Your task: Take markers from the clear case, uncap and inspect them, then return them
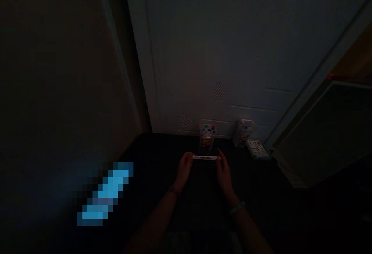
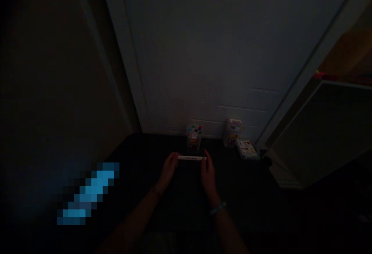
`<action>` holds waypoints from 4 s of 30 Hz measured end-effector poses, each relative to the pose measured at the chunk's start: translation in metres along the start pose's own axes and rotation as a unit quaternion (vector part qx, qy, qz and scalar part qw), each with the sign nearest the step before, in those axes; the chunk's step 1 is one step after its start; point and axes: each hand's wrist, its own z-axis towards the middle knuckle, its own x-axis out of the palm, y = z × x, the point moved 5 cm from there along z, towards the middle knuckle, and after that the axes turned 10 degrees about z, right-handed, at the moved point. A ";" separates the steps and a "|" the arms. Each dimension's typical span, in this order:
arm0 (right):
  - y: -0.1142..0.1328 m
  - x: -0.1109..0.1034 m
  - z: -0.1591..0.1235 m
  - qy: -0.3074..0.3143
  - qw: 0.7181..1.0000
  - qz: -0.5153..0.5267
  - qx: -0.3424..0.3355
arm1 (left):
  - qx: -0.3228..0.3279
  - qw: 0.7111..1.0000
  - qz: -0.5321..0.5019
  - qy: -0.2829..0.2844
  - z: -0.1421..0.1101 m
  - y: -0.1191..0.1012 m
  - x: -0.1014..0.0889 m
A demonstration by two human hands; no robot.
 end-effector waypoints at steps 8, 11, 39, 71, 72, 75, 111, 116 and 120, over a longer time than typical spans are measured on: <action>-0.004 0.000 0.002 0.013 1.000 -0.011 -0.014 | -0.010 1.000 -0.004 -0.004 0.000 0.001 -0.001; -0.006 0.002 0.002 0.016 1.000 0.006 -0.001 | -0.003 1.000 -0.006 -0.004 -0.001 -0.003 -0.001; -0.001 0.003 0.000 0.014 0.999 0.034 0.030 | -0.009 1.000 0.018 -0.015 -0.002 -0.002 -0.001; -0.009 0.002 0.002 0.027 0.999 0.028 0.034 | 0.005 1.000 0.022 0.001 -0.002 -0.001 -0.001; -0.009 0.002 0.002 0.027 0.999 0.030 0.036 | 0.005 1.000 0.022 0.000 -0.002 -0.001 -0.002; -0.010 0.001 0.002 0.026 0.998 0.027 0.041 | 0.011 1.000 0.025 -0.005 -0.001 0.000 -0.002; -0.006 -0.006 0.004 0.008 1.000 -0.028 0.002 | -0.014 1.000 0.020 -0.009 -0.001 0.001 -0.001; -0.003 -0.005 0.004 0.000 0.999 -0.031 -0.010 | 0.006 0.999 0.043 -0.029 -0.001 -0.004 -0.003; -0.003 -0.005 0.004 -0.001 1.000 -0.027 -0.003 | 0.010 0.999 0.042 -0.030 -0.001 -0.005 -0.004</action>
